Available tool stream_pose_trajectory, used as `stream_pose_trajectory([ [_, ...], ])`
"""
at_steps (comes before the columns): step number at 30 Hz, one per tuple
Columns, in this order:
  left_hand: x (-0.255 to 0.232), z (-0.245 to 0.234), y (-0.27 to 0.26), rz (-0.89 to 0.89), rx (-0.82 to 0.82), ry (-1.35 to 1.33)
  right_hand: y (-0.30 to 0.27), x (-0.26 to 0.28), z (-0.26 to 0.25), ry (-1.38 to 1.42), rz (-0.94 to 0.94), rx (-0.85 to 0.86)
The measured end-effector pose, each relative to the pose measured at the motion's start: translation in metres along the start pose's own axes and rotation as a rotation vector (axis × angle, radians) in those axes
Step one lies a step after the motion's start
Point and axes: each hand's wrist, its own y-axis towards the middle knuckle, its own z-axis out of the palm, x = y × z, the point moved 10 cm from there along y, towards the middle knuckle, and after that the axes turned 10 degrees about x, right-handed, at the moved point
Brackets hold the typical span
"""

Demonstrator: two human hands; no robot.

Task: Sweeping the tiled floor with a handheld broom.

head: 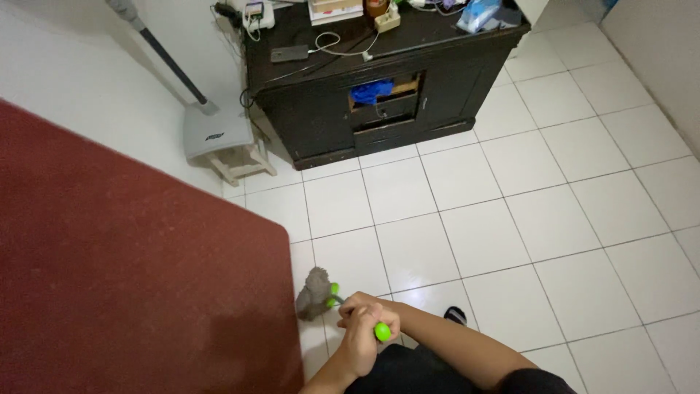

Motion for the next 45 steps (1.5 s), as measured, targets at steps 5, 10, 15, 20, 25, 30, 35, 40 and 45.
stream_pose_trajectory([
  [5, 0.024, 0.067, 0.063, -0.034, 0.126, -0.13, -0.169, -0.121, -0.042, -0.465, 0.452, -0.121],
  [10, 0.034, 0.12, 0.136, 0.088, 0.244, -0.08, -0.294, -0.128, -0.098, -0.323, 0.804, -0.208],
  [15, 0.101, 0.154, 0.203, 0.272, 0.279, 0.219, -0.33, -0.02, -0.136, -0.592, 0.831, -0.179],
  [20, 0.105, 0.148, 0.231, -0.035, 0.172, -0.293, -0.411, -0.015, -0.186, -0.721, 0.986, -0.373],
  [25, 0.105, 0.126, 0.247, 0.157, 0.084, -0.376, -0.445, -0.01, -0.213, -0.732, 1.123, -0.653],
  [30, 0.118, 0.087, 0.234, 0.118, 0.052, -0.402, -0.417, -0.03, -0.217, -0.832, 0.957, -0.705],
  [35, 0.098, 0.018, 0.18, 0.087, -0.116, -0.407, -0.322, -0.053, -0.201, -0.635, 0.929, -0.668],
  [40, 0.07, -0.064, 0.098, 0.014, -0.295, -0.379, -0.199, -0.105, -0.171, -0.448, 1.02, -0.522],
  [45, 0.031, -0.128, 0.037, 0.103, -0.377, -0.182, -0.069, -0.128, -0.143, -0.359, 0.553, -0.441],
])
